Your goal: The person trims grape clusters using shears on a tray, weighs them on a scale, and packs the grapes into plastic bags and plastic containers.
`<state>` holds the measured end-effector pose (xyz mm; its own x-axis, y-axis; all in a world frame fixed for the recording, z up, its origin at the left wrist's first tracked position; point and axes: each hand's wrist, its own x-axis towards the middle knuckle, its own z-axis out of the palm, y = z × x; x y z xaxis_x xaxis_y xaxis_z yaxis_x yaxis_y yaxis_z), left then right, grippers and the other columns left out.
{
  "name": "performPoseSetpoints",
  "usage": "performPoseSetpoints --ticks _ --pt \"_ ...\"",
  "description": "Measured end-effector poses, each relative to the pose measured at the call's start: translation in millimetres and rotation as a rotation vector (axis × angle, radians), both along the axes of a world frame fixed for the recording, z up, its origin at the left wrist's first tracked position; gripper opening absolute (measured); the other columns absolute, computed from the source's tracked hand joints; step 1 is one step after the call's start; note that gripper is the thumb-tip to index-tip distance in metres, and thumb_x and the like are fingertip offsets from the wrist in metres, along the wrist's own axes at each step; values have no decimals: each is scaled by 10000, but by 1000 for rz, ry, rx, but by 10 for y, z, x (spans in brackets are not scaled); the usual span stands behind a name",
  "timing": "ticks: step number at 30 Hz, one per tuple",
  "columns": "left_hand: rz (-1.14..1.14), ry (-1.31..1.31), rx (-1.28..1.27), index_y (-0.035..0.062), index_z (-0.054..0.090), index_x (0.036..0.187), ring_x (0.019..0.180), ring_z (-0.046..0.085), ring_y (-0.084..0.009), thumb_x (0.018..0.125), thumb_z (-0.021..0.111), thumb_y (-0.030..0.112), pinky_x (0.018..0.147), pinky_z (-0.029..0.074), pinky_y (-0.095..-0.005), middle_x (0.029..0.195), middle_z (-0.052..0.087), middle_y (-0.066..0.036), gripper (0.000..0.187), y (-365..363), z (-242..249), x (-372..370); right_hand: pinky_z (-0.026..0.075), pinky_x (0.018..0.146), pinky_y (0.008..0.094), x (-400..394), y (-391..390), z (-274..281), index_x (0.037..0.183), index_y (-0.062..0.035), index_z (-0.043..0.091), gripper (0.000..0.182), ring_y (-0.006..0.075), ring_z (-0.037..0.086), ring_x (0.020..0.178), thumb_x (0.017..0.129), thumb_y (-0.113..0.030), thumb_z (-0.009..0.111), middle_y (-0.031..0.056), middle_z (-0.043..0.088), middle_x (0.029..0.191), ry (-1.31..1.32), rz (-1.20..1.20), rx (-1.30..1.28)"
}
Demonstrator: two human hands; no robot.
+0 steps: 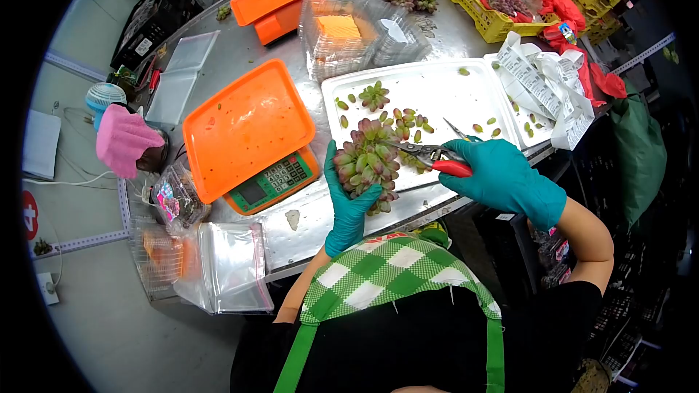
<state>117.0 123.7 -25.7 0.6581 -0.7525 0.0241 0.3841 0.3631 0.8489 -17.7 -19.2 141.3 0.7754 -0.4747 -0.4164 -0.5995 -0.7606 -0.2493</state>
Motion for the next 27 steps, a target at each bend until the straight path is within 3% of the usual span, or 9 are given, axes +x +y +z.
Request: performPoseSetpoints --ticks 3,7,10,13,16,19,21,23,27 --pt "-10 21 19 187 113 1342 1127 433 -235 624 754 109 940 412 -369 1282 305 -88 965 12 40 -12 464 629 399 -17 4 17 999 -51 542 422 317 591 693 760 -398 545 156 601 737 33 15 -28" --pt "0 89 14 149 152 1335 1117 444 -228 681 709 105 920 429 -369 1271 340 -96 860 7 -30 4 462 638 398 -72 -31 66 1046 -35 532 458 317 595 704 758 -389 565 164 606 754 -129 -91 -110" --pt "-73 192 25 119 191 1325 1113 451 -224 739 664 170 903 436 -373 1257 371 -107 754 45 -128 63 466 663 393 -170 -138 -76 1099 -14 510 522 317 597 725 749 -395 582 177 608 822 -205 -142 -181" --pt "-219 325 -51 106 227 1315 1107 457 -236 818 550 346 904 429 -385 1238 399 -119 640 108 -98 93 468 678 392 -192 -142 -144 1107 -15 505 536 325 594 750 746 -402 585 184 600 877 -169 -168 -170" --pt "-286 468 -158 97 236 1314 1095 466 -259 818 384 576 912 420 -387 1239 405 -131 705 140 -130 110 466 688 391 -229 -169 -333 1119 -14 498 563 333 591 769 737 -416 592 181 589 931 -115 -233 -192" --pt "-235 642 -174 87 247 1315 1082 475 -263 750 263 720 906 421 -389 1239 416 -137 848 130 -48 121 455 747 382 -245 -164 -491 1196 -81 453 581 331 579 857 740 -411 594 184 569 1000 -87 -324 -98" --pt "-441 779 -400 65 256 1313 1052 495 -278 696 248 776 855 452 -377 1248 409 -155 941 104 -109 180 456 738 368 -264 -145 -653 1161 -24 473 602 320 575 853 728 -424 597 181 567 984 -164 -339 -47" --pt "-423 635 -241 56 265 1308 1038 503 -288 693 242 781 829 466 -372 1249 407 -165 951 92 -90 180 452 749 360 -275 -138 -826 1177 -25 461 615 313 568 877 729 -424 596 182 562 991 -212 -338 -6" --pt "-522 679 -357 62 258 1311 1032 506 -297 691 248 779 818 473 -372 1257 398 -166 948 73 -201 236 448 714 362 -237 -121 -1333 1202 -28 444 643 281 572 820 725 -430 600 173 553 920 -267 -401 44"
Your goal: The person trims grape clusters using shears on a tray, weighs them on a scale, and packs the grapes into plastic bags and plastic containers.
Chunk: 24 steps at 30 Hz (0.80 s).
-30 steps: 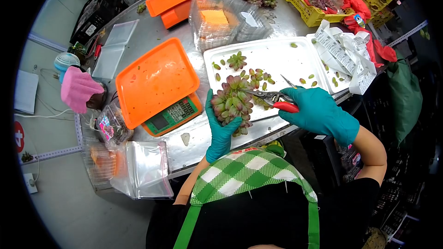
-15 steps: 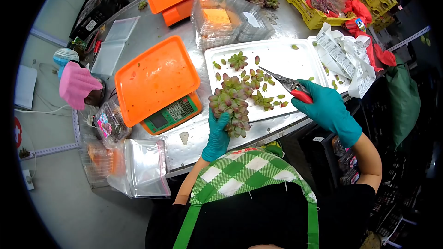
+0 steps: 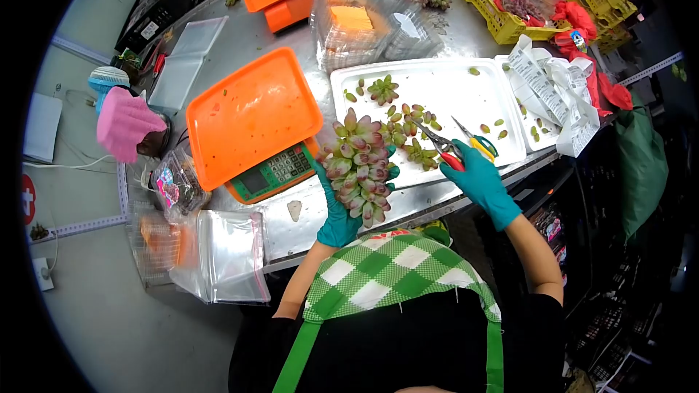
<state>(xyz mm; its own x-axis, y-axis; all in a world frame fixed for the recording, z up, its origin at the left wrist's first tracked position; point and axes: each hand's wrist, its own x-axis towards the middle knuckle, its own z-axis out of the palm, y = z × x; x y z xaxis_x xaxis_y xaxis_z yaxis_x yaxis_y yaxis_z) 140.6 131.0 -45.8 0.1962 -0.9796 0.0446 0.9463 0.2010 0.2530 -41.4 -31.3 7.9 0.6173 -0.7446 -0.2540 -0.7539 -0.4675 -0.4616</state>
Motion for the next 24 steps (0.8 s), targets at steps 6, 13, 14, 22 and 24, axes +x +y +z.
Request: performPoseSetpoints --ticks 6,13,14,22,24 --pt "168 -148 161 109 242 1323 1117 438 -276 727 279 733 907 413 -389 1294 357 -126 863 30 200 6 360 698 408 160 55 -923 1229 -3 390 726 254 480 802 689 -430 621 135 503 885 18 40 -418" --pt "241 -208 334 121 283 1298 1111 452 -243 794 309 649 909 421 -392 1256 399 -104 731 42 149 46 255 904 469 226 59 -1185 1269 -25 341 770 314 385 1084 693 -455 617 177 431 1125 -51 2 -555" --pt "241 -203 339 112 296 1288 1094 468 -242 791 315 649 893 437 -388 1237 418 -106 733 31 123 43 230 921 482 227 53 -1145 1274 -38 339 766 317 357 1117 697 -461 612 186 412 1153 -8 3 -490" --pt "247 -320 368 100 302 1281 1073 485 -219 839 334 565 894 437 -371 1226 431 -95 643 -132 267 15 282 989 346 608 325 -373 1323 -69 275 565 278 318 1215 846 -246 520 138 283 1345 -872 69 283" --pt "233 -396 376 106 292 1293 1102 463 -215 853 349 534 917 417 -366 1246 418 -86 616 -167 315 5 266 999 346 734 456 -59 1346 -82 228 566 242 289 1236 871 -252 485 105 257 1369 -1080 49 615"
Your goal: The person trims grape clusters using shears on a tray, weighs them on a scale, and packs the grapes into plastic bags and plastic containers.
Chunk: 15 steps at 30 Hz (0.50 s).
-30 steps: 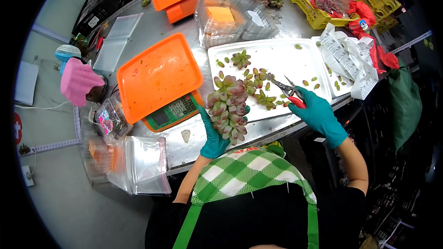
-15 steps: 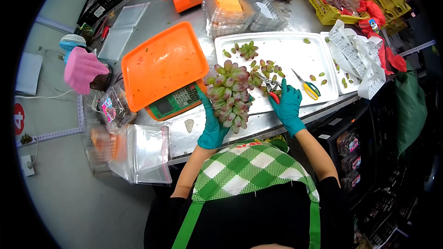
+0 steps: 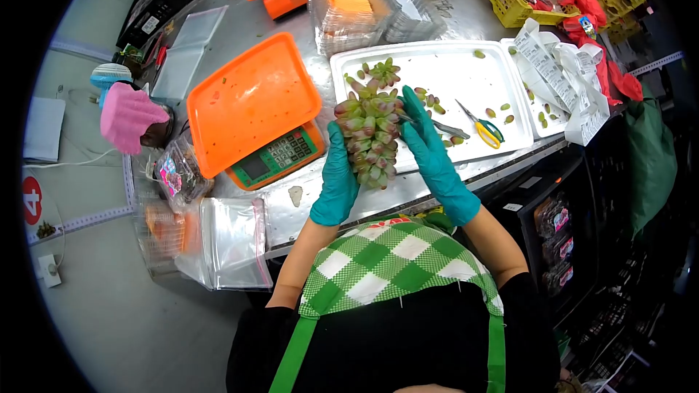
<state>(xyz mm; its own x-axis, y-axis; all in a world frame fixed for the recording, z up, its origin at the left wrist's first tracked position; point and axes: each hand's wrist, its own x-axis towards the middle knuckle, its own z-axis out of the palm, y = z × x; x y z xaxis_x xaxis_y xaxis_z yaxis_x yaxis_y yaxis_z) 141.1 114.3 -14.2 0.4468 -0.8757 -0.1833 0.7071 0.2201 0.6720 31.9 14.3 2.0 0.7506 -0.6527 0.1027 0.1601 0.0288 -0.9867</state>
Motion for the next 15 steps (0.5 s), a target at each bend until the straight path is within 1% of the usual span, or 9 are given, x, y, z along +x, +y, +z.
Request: performPoseSetpoints --ticks 1,4,5,8,9,12,13,15 --pt "-1 -7 41 112 287 1297 1111 453 -196 859 348 523 936 396 -337 1252 413 -80 604 -6 30 -16 268 997 328 19 27 55 1362 -93 180 593 208 280 1238 885 -326 445 94 239 1377 59 21 78" --pt "72 -231 124 119 274 1308 1127 435 -181 865 337 517 955 373 -327 1261 403 -77 599 -17 43 -43 319 979 331 165 4 -218 1360 -158 197 533 185 372 1182 905 -395 343 88 298 1344 -38 -57 295" --pt "52 -303 144 121 264 1315 1133 425 -184 866 337 518 946 372 -327 1271 384 -79 604 -14 64 -36 392 931 346 185 44 -136 1339 -127 239 554 198 452 1114 892 -432 357 101 366 1293 -133 -81 512" --pt "-8 -520 208 126 234 1335 1151 393 -194 869 337 522 920 368 -328 1303 328 -84 620 58 162 17 454 869 359 170 9 -246 1296 -92 305 552 216 514 1040 883 -454 359 106 444 1218 -177 -15 889" --pt "1 -536 194 128 249 1331 1118 414 -177 879 379 462 885 387 -315 1281 346 -84 577 71 136 23 486 826 361 152 23 -275 1245 -68 367 526 219 555 975 884 -451 352 107 509 1137 -238 9 944" --pt "43 -573 261 142 289 1317 978 476 -127 828 469 494 818 418 -279 1205 422 -53 629 95 143 13 477 838 371 115 56 -154 1220 -69 398 500 222 553 981 889 -439 339 118 521 1124 -173 -74 998" --pt "79 -500 256 128 327 1295 942 479 -107 836 515 386 781 422 -257 1179 438 -42 559 95 86 18 469 849 379 100 58 -195 1206 -71 414 474 232 556 979 894 -418 327 124 531 1116 -227 -24 1042" --pt "93 -476 237 120 344 1285 944 479 -107 834 535 317 785 423 -260 1175 441 -42 528 117 65 21 471 840 371 96 103 -144 1221 -79 400 491 227 560 961 891 -434 326 112 525 1122 -188 -88 1040"
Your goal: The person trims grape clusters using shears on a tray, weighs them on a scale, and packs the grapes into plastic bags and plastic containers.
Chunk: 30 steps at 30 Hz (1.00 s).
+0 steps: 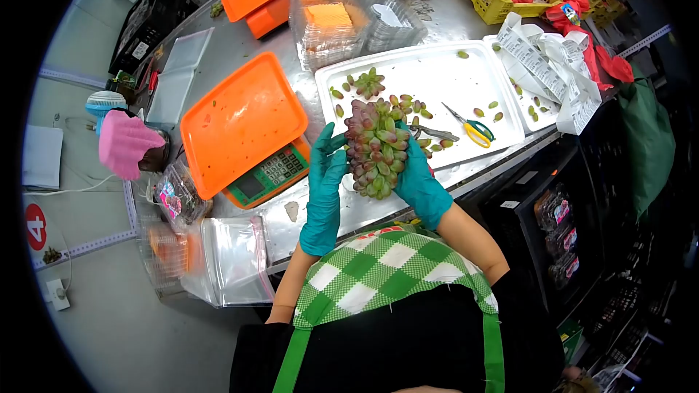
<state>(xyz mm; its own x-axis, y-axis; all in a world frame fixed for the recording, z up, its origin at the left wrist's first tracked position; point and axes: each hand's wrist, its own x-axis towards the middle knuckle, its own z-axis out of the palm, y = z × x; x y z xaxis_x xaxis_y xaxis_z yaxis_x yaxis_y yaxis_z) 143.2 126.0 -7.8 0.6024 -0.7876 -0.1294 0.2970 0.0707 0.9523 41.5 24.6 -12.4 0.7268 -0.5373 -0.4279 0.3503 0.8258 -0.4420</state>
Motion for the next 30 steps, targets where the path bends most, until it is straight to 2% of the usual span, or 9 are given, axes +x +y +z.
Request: performPoseSetpoints --ticks 7,10,13,15,18,22,25,27,30 --pt "130 -177 17 94 317 1296 1058 437 -147 768 611 116 853 405 -270 1222 413 -66 604 54 -41 -30 450 874 384 -16 -5 -173 1190 -84 430 438 227 543 1005 892 -394 347 113 498 1173 -50 0 51" --pt "150 -229 -78 91 269 1319 1147 376 -172 752 631 141 905 375 -288 1260 382 -62 674 23 -271 -7 490 787 348 81 12 -37 1179 -91 439 440 170 571 911 887 -413 370 83 540 1073 -57 -32 15" --pt "26 78 -134 96 234 1333 1175 365 -189 736 650 146 945 340 -302 1281 372 -64 729 14 -166 37 499 683 280 170 -16 -221 1158 -95 453 444 103 563 781 880 -436 395 44 550 931 -167 166 -71" --pt "-44 281 -181 102 244 1326 1161 397 -213 765 599 348 954 352 -336 1299 358 -80 708 110 -260 178 416 708 256 370 81 28 1298 -121 293 568 88 451 882 865 -467 417 40 439 1036 68 275 -236" --pt "-64 459 -283 113 231 1331 1142 421 -239 770 493 558 935 391 -381 1294 366 -89 762 316 -146 456 244 1003 312 656 156 268 1381 -143 23 732 193 218 1265 861 -426 453 110 171 1397 -34 432 -644" --pt "-142 595 -604 96 264 1317 1115 447 -247 818 475 482 921 400 -391 1282 384 -105 665 547 -36 859 272 985 306 711 239 569 1374 -125 133 634 191 312 1214 871 -317 469 107 257 1363 27 495 -823" --pt "104 434 -450 57 310 1289 1082 476 -243 836 481 413 906 409 -374 1233 438 -110 600 761 -333 1418 318 952 311 690 160 381 1342 -90 237 599 194 382 1162 853 -307 504 126 339 1308 100 421 -841" --pt "36 385 -341 37 333 1271 1057 495 -227 833 505 360 893 416 -353 1201 467 -105 571 890 -208 1712 329 938 302 595 65 180 1332 -78 259 605 187 402 1144 840 -312 522 121 368 1286 170 484 -642" --pt "-11 140 -164 26 349 1258 1031 512 -198 821 540 283 876 424 -320 1174 488 -92 543 871 52 2029 364 913 302 388 28 -4 1312 -72 293 572 182 473 1091 840 -312 509 112 431 1239 367 482 -688"
